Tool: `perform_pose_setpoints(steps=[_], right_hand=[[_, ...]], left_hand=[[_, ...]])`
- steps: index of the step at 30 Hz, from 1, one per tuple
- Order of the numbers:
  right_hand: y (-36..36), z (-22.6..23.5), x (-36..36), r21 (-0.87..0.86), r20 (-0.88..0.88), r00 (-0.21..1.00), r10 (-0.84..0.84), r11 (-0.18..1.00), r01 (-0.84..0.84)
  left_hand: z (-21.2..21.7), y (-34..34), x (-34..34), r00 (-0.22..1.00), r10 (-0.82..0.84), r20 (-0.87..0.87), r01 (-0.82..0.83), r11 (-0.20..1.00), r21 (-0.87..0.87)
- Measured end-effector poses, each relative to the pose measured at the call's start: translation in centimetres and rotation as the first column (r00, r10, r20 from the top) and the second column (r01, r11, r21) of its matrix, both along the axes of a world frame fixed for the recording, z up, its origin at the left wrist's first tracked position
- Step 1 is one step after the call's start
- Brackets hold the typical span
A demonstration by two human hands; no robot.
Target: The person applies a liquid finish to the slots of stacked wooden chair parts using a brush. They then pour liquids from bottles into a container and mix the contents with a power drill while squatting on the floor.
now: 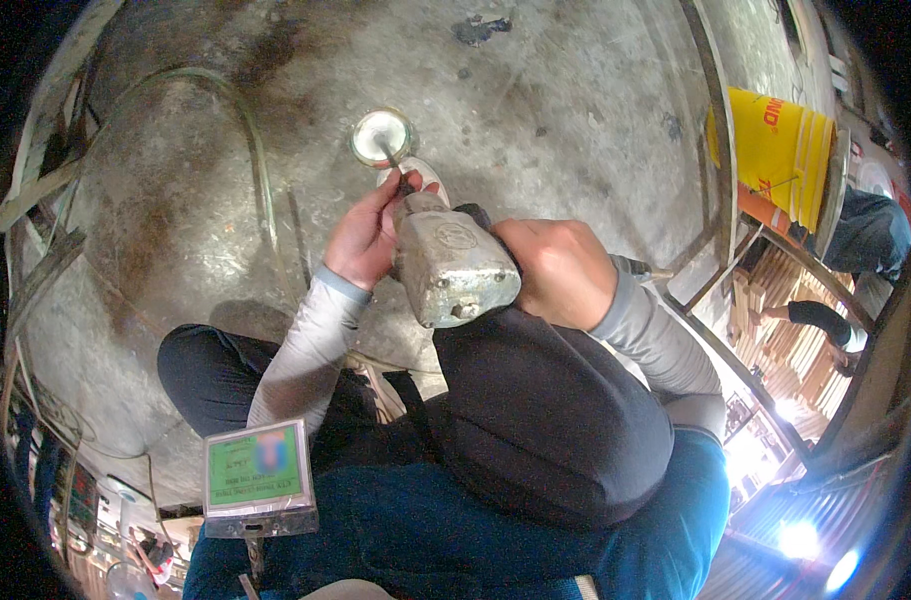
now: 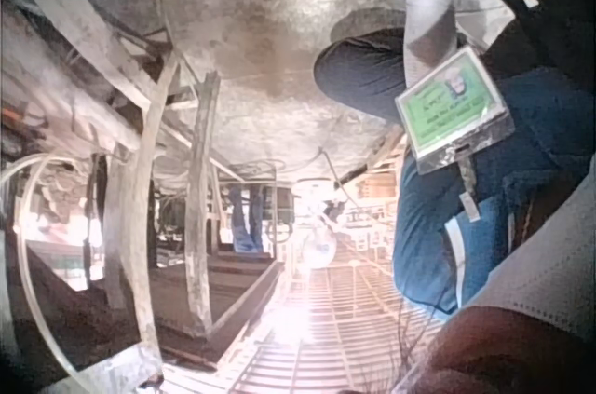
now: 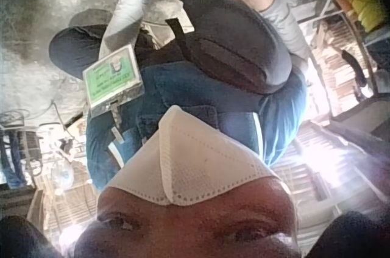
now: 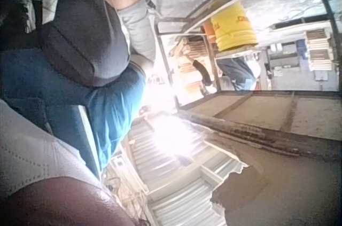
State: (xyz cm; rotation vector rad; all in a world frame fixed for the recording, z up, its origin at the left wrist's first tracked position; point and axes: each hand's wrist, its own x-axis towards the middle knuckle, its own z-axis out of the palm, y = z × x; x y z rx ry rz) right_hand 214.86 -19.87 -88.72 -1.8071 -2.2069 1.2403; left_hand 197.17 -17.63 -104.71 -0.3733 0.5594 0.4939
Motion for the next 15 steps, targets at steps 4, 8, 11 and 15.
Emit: perform_pose_setpoints(steps=[4, 8, 11, 15], right_hand=[[0.0, 0.1, 0.2, 0.019, -0.052, 0.999, -0.018, 1.0, 0.019], [0.1, 0.2, 0.3, -0.004, -0.065, 0.997, -0.045, 0.999, 0.045], [0.2, 0.1, 0.3, 0.047, -0.051, 0.998, -0.02, 0.999, 0.023], [0.4, -0.6, 0.6, 0.097, -0.03, 1.0, 0.001, 0.995, 0.002]], left_hand=[[0.1, -0.1, -0.2, 0.999, -0.034, 0.031, 0.032, 0.998, 0.05], [0.6, 0.0, -0.1, 0.999, -0.025, -0.02, 0.026, 0.998, 0.049], [0.5, 0.3, 0.0, 0.999, -0.006, -0.045, 0.007, 0.999, 0.04], [0.4, 1.4, 0.1, 0.996, -0.006, -0.093, 0.007, 1.0, 0.009]])
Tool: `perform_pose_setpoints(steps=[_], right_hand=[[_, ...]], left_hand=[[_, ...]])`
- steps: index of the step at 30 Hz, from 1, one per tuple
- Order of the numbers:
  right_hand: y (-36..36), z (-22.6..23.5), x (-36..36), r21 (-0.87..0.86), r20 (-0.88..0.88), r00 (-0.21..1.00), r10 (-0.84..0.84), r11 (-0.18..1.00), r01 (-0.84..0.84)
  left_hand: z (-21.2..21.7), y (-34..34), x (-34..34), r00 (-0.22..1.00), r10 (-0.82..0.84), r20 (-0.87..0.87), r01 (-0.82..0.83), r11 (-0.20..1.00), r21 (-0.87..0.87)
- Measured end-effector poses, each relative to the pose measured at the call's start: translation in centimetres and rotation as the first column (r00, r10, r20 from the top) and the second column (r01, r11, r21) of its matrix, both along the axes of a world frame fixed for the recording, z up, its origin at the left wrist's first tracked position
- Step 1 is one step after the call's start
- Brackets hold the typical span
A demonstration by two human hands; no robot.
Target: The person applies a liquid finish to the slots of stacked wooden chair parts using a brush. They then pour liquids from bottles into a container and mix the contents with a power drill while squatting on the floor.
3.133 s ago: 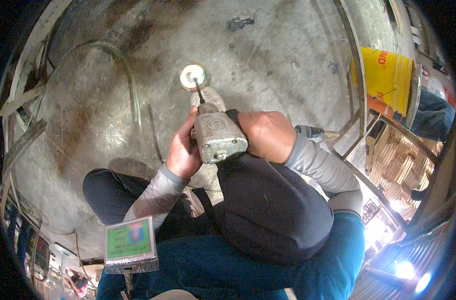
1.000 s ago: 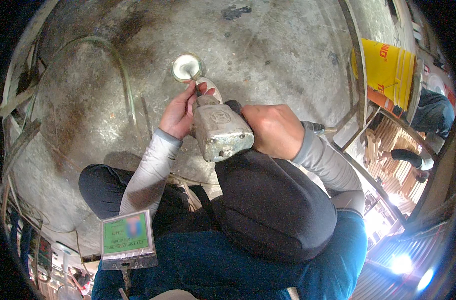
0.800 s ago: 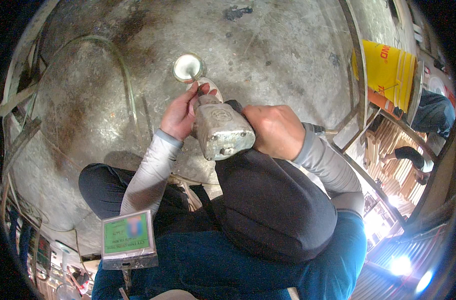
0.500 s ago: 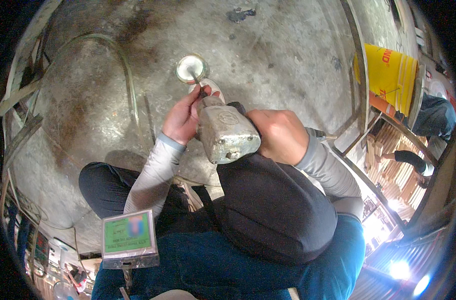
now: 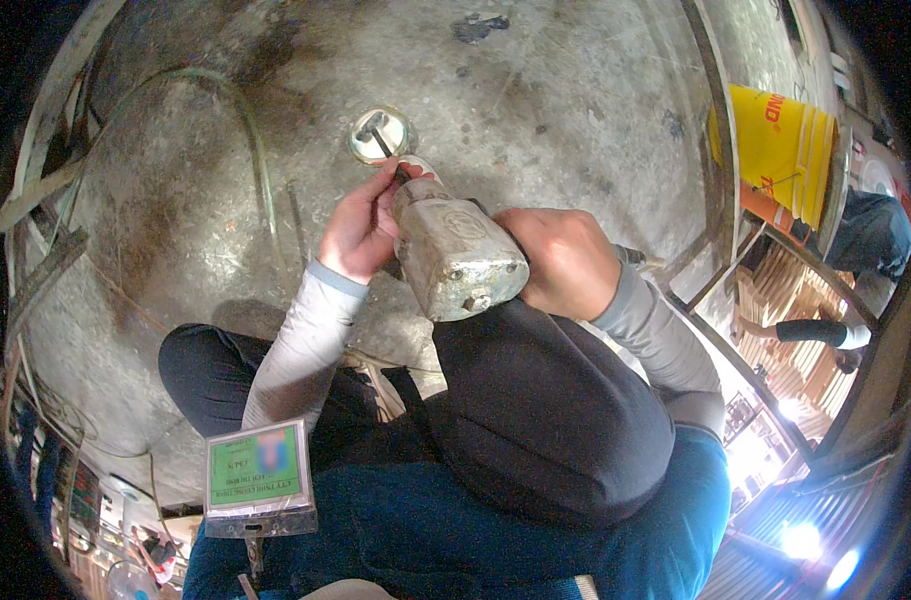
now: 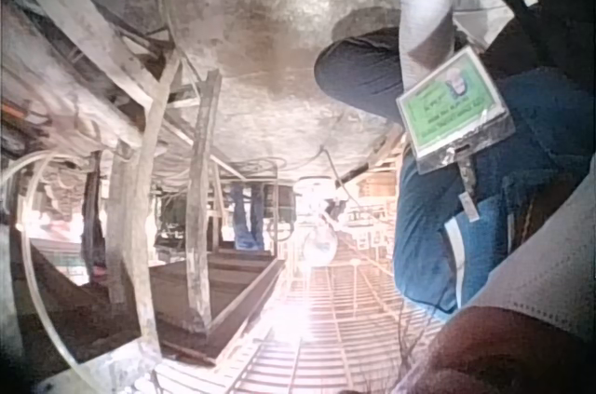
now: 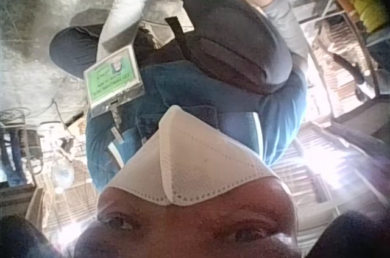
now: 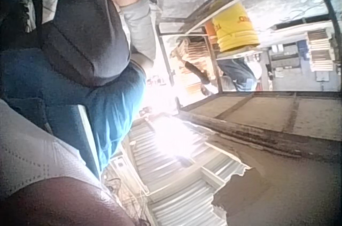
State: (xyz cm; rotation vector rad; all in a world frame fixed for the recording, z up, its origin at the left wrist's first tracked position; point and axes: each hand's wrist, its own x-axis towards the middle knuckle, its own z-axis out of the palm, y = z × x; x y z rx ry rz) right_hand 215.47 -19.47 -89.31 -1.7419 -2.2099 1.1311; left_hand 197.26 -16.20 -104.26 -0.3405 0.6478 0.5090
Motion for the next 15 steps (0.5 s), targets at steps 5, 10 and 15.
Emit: perform_pose_setpoints(steps=[5, 10, 15], right_hand=[[0.1, -0.3, -0.1, 0.015, 0.006, 1.0, -0.004, 1.0, 0.004], [0.1, -0.1, -0.2, 0.023, -0.006, 1.0, 0.0, 1.0, 0.0], [0.1, -1.2, 0.6, 0.056, -0.081, 0.996, 0.025, 0.998, -0.021]], left_hand=[[0.9, 0.6, 0.2, 0.995, -0.007, -0.102, 0.007, 1.0, -0.003], [1.2, 0.9, -0.2, 0.995, -0.017, -0.1, 0.017, 1.0, -0.002], [2.2, 1.6, -0.3, 0.977, -0.02, -0.212, 0.021, 1.0, 0.002]])
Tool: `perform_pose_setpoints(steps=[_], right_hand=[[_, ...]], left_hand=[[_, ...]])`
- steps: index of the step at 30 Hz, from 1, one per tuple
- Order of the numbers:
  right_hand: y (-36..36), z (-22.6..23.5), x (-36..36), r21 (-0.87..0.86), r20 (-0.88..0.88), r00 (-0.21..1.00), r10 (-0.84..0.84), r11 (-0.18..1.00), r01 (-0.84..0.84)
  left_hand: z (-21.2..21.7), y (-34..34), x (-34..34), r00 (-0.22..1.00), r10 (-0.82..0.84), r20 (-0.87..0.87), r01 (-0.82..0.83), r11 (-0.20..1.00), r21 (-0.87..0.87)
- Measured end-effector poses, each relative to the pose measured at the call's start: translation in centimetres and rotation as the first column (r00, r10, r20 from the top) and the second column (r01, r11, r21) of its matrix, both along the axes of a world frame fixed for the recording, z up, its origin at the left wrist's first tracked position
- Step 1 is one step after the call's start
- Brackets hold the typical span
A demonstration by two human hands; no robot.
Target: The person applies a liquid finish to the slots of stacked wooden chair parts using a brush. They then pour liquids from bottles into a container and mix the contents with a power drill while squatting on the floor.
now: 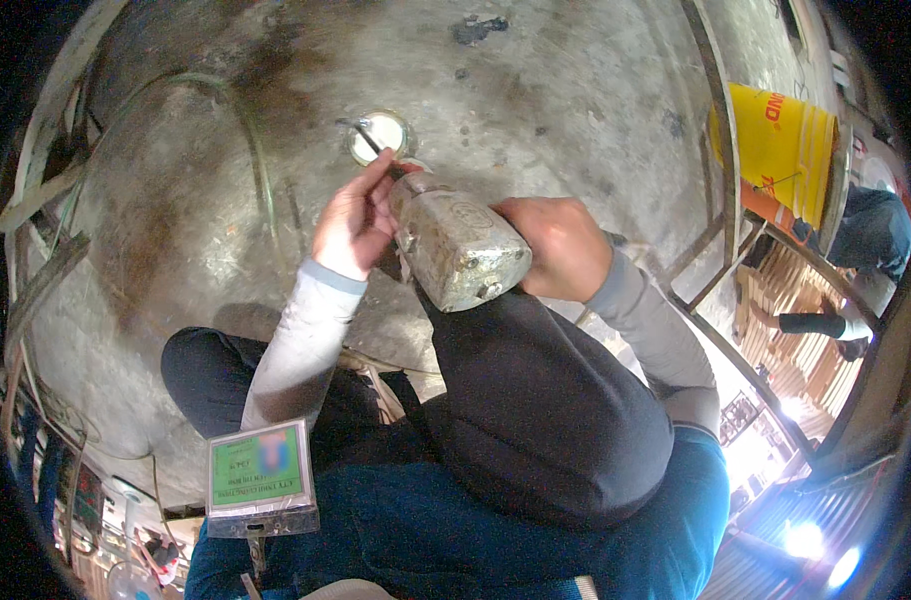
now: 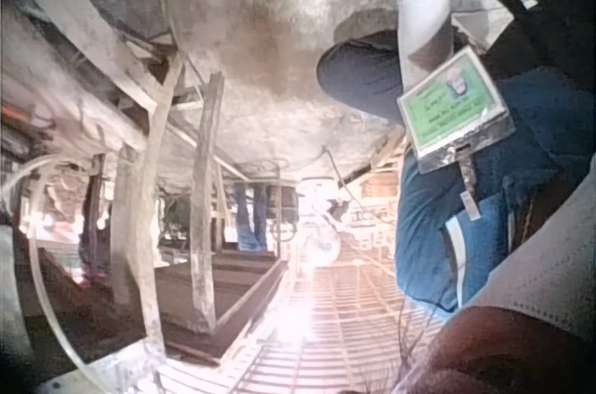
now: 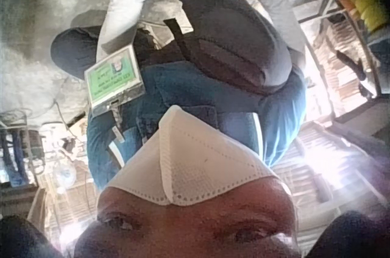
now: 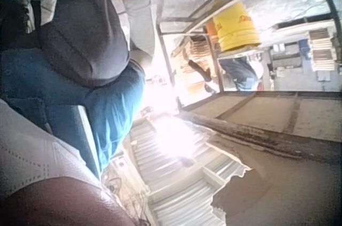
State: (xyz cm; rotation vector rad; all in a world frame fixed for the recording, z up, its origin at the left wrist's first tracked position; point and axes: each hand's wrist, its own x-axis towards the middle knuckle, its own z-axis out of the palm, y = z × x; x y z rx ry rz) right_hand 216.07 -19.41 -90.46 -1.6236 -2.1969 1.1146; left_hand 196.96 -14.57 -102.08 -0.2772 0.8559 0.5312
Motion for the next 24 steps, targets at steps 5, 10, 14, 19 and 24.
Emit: perform_pose_setpoints(steps=[5, 10, 14, 19, 24], right_hand=[[0.3, -3.3, 0.4, 0.034, -0.158, 0.987, -0.006, 0.999, 0.012], [-0.4, -4.1, 0.8, 0.141, -0.315, 0.949, 0.008, 0.989, 0.039], [-0.3, -6.4, 2.2, 0.164, -0.035, 0.994, -0.106, 0.98, 0.11], [0.5, -14.6, 5.2, 0.271, 0.329, 0.84, -0.431, 0.896, 0.353], [0.6, -15.7, 6.5, 0.349, 0.564, 0.698, -0.442, 0.893, 0.283]], left_hand=[[-0.1, 1.6, -0.7, 0.987, 0.032, -0.156, -0.021, 0.997, 0.07], [1.1, 4.1, -1.6, 0.937, 0.179, -0.301, -0.098, 0.959, 0.265], [1.7, 4.7, -2.4, 0.902, 0.169, -0.396, 0.033, 0.889, 0.457], [1.4, 2.2, -1.7, 0.899, 0.061, -0.434, 0.22, 0.794, 0.566], [2.2, 0.7, -0.4, 0.837, -0.009, -0.546, 0.385, 0.719, 0.579]])
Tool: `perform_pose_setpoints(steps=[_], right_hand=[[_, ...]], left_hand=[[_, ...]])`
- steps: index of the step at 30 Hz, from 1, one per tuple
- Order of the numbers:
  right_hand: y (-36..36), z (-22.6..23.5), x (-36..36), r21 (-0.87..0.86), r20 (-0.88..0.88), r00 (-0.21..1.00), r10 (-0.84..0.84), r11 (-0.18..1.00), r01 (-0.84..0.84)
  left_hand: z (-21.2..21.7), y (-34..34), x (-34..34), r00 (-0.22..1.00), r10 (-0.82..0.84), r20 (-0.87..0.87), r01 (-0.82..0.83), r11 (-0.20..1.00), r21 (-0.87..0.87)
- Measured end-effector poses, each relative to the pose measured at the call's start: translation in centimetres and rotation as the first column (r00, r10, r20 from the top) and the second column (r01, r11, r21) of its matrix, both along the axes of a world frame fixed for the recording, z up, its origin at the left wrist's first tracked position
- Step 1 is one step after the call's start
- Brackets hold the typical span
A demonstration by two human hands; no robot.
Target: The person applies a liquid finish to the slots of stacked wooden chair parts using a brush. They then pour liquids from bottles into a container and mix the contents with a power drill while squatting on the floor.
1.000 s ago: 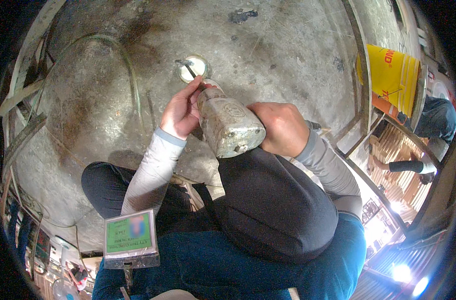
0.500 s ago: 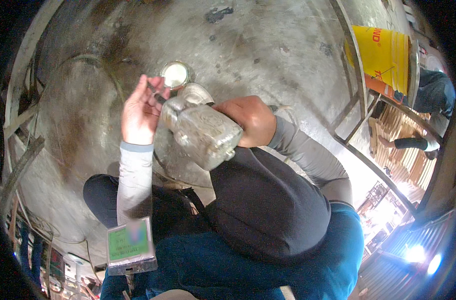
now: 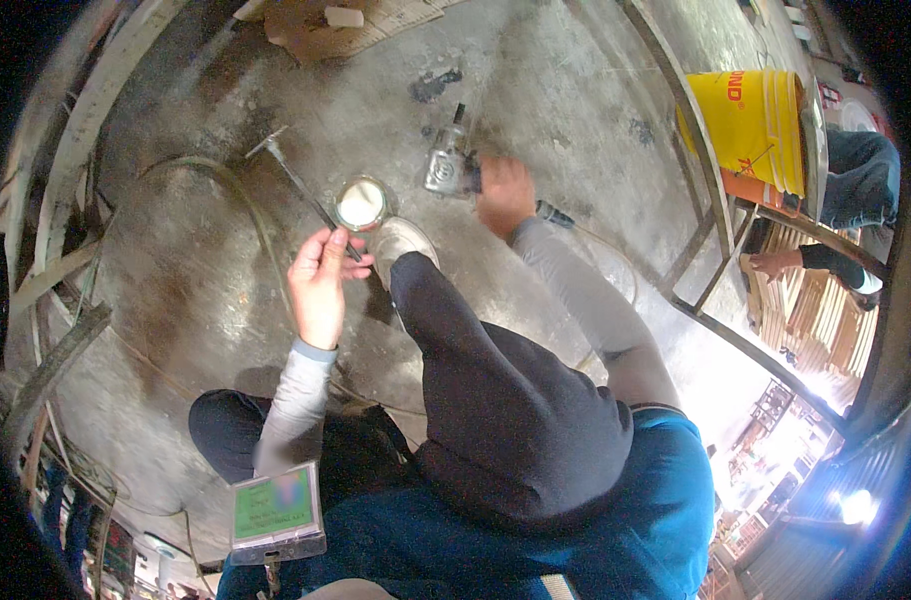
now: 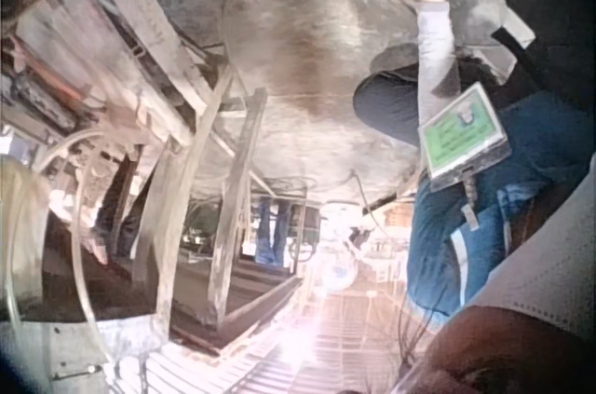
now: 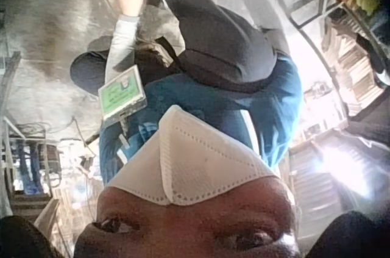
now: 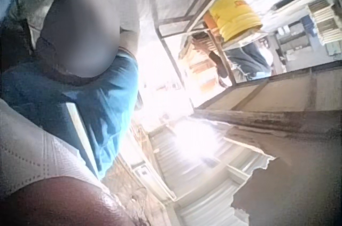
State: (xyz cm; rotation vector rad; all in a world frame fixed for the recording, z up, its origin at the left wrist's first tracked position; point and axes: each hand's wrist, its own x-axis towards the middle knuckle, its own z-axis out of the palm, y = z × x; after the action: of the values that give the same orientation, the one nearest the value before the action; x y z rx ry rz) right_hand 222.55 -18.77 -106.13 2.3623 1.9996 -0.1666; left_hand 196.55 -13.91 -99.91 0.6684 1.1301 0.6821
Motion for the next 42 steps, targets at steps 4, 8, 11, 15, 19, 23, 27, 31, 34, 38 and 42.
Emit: perform_pose_setpoints(steps=[4, 8, 11, 15, 19, 23, 27, 31, 34, 38, 42], right_hand=[[3.2, 4.6, -6.9, 0.192, -0.723, 0.659, 0.208, 0.977, -0.097], [5.2, 7.8, -10.3, -0.082, -0.935, 0.349, -0.065, 0.996, -0.035], [7.8, 6.9, -10.1, -0.268, -0.909, 0.31, -0.278, 0.96, 0.073], [13.2, 0.0, -5.7, -0.38, -0.822, 0.328, -0.466, 0.877, 0.292], [18.4, -3.7, -2.8, -0.249, -0.817, 0.416, -0.4, 0.894, 0.372], [18.5, -3.7, -1.6, -0.118, -0.769, 0.565, -0.299, 0.935, 0.334], [13.1, -0.9, -3.6, -0.249, -0.787, 0.507, -0.351, 0.933, 0.26], [5.7, 3.1, -4.6, -0.601, -0.759, 0.202, -0.619, 0.785, 0.151], [0.1, 1.0, -6.4, -0.774, -0.615, -0.204, -0.761, 0.632, -0.023], [-2.7, -2.3, -9.6, -0.85, -0.451, -0.363, -0.815, 0.517, -0.104], [-2.2, -2.4, -10.3, -0.745, -0.601, -0.129, -0.789, 0.611, -0.266]], left_hand=[[0.6, 0.5, 0.4, 0.996, -0.023, -0.085, 0.029, 0.997, 0.067], [1.0, 1.0, 1.0, 0.977, -0.157, -0.141, 0.171, 0.981, 0.089], [-0.5, 0.4, 0.5, 0.967, -0.128, -0.219, 0.159, 0.978, 0.132], [-0.6, 0.1, -1.7, 0.94, -0.2, -0.275, 0.247, 0.958, 0.149], [-1.4, -0.6, -4.1, 0.951, -0.154, -0.27, 0.18, 0.981, 0.074], [-3.3, -1.4, -4.8, 0.962, -0.067, -0.265, 0.082, 0.996, 0.046], [-6.4, -2.3, -5.2, 0.886, -0.104, -0.453, 0.151, 0.986, 0.069], [-6.9, -2.8, -4.4, 0.897, -0.201, -0.394, 0.142, 0.974, -0.174], [-8.3, -4.9, -3.2, 0.981, -0.053, -0.185, -0.013, 0.941, -0.339], [-9.8, -6.1, -2.3, 0.992, 0.015, -0.123, -0.072, 0.878, -0.472], [-10.5, -6.3, -1.8, 0.997, 0.082, 0.012, -0.063, 0.836, -0.545]])
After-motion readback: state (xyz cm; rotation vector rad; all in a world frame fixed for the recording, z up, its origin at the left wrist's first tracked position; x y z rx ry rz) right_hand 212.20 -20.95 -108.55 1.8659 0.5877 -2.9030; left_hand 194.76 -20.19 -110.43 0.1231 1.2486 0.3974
